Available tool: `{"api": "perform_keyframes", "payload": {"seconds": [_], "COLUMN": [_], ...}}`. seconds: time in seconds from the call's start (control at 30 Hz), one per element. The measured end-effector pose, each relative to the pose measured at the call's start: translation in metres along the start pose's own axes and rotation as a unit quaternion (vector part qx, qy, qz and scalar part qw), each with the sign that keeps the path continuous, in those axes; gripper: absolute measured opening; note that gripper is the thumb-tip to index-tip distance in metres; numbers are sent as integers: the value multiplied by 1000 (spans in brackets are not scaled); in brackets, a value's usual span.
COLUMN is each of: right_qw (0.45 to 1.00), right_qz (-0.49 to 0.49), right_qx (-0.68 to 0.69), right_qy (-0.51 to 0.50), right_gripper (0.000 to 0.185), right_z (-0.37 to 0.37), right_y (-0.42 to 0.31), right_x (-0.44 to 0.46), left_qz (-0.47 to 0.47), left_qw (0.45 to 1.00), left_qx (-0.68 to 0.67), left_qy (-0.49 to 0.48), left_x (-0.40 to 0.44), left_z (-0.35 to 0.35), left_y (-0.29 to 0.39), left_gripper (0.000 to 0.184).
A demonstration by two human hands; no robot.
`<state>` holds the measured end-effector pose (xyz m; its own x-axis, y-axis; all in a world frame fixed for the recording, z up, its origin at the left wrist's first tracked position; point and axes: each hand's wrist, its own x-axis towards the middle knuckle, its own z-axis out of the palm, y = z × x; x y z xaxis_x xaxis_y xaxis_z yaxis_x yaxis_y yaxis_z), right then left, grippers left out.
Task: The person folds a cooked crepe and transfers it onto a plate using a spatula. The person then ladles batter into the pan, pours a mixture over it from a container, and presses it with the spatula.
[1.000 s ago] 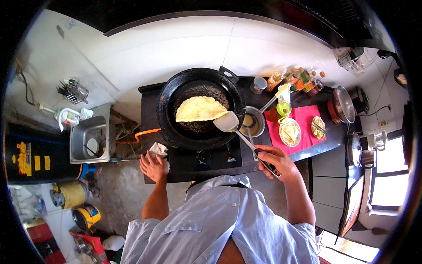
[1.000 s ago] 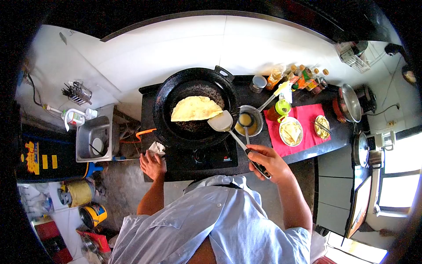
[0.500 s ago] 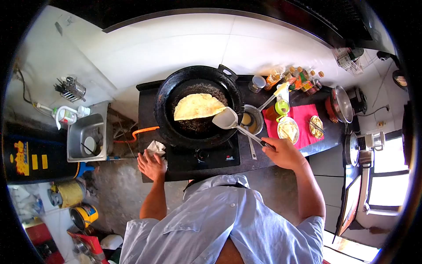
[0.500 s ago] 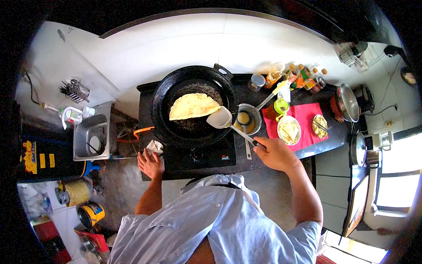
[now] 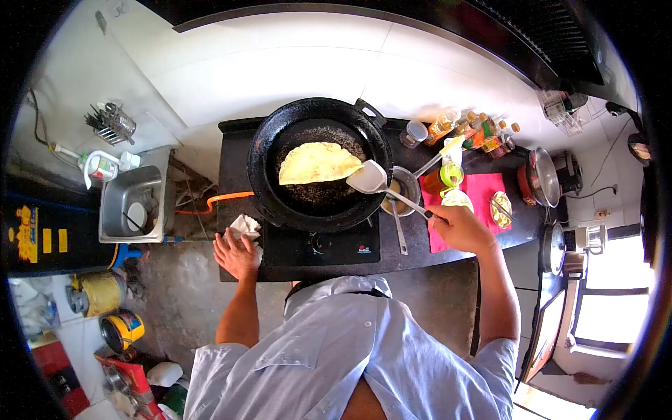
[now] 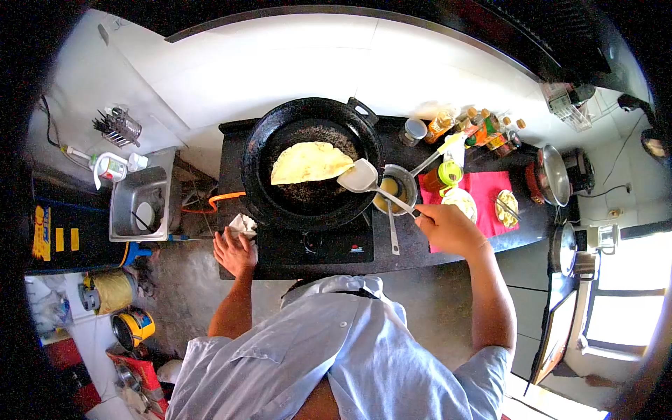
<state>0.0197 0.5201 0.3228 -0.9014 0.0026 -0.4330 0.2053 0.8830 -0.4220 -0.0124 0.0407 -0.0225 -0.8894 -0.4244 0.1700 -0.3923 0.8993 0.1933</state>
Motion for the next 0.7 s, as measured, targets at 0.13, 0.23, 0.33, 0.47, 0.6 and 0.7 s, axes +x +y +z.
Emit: {"api": "perform_keyframes", "payload": {"seconds": [0.13,0.23,0.33,0.47,0.6,0.7], "right_qw": [999,999,999,996,995,997], "right_qz": [-35,-5,9,-30,-66,-39], "right_qx": [-17,-35,-48,-54,-29,-45], "right_qy": [7,20,-22,-64,-70,-39], "right_gripper": [35,36,36,38,38,38], "right_z": [-4,-16,-41,-52,-55,-55], "right_y": [29,31,30,43,53,41], "right_x": [19,29,42,79,112,117], "left_qz": [0,0,0,2,-3,-7], "left_qw": [1000,1000,1000,1000,1000,1000], "left_qx": [5,4,-7,-15,-12,-13], "left_qy": [-1,2,1,9,0,-4], "left_x": [0,0,1,0,1,0], "left_z": [0,0,3,3,-3,-1], "left_y": [0,0,-2,-2,2,0], "left_gripper": [59,59,59,59,58,58]}}
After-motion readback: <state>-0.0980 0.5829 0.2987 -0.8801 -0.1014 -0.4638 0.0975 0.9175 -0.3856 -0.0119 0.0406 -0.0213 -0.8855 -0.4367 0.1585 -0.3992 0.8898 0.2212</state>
